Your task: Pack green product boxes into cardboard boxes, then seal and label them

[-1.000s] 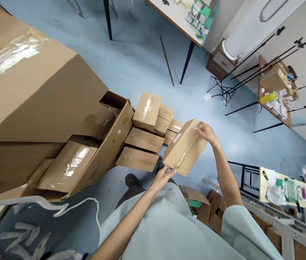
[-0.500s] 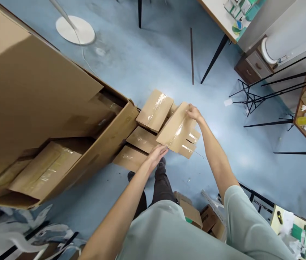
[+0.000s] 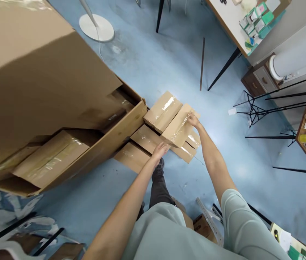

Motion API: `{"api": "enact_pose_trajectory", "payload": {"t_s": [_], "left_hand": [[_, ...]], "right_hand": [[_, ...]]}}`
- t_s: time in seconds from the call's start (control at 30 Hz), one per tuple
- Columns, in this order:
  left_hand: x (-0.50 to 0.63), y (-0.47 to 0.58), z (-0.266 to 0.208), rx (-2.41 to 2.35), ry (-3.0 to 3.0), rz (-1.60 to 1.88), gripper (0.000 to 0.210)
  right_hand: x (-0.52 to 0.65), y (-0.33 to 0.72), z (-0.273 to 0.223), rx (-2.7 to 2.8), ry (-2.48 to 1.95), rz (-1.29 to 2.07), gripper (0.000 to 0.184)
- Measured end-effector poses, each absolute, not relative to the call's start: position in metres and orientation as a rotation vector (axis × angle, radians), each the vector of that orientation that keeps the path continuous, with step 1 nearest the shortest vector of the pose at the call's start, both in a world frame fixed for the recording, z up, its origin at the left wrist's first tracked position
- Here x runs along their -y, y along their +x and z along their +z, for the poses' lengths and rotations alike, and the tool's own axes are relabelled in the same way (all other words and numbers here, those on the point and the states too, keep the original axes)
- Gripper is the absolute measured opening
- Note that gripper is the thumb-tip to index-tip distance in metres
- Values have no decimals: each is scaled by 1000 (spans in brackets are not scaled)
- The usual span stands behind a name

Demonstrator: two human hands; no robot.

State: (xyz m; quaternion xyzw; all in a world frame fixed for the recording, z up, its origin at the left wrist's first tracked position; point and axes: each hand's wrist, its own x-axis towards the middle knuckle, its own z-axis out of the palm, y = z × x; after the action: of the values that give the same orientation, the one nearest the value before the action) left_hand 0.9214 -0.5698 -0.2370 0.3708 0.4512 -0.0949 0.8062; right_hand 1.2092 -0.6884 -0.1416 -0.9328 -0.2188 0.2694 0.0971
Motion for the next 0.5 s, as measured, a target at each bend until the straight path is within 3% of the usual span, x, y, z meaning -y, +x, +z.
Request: {"api": "enact_pose_trajectory", "payload": {"t_s": [0.1,0.3,0.4,0.5], "left_hand": [[566,866,-225,-1032,840,-203,57],[538,713,-185,-1195,898,-182,48],[516,639,-161,-1217,900,-104,52],[492,570,-139,-1175,882,63,65]], "right_hand": [[697,1180,-132,484,-2612,705,51],[704,1068,-92,323,-2306,580,83],[699,985,-73,366,-2195,541,96],[687,901,-65,305,-1911,509,96]]}}
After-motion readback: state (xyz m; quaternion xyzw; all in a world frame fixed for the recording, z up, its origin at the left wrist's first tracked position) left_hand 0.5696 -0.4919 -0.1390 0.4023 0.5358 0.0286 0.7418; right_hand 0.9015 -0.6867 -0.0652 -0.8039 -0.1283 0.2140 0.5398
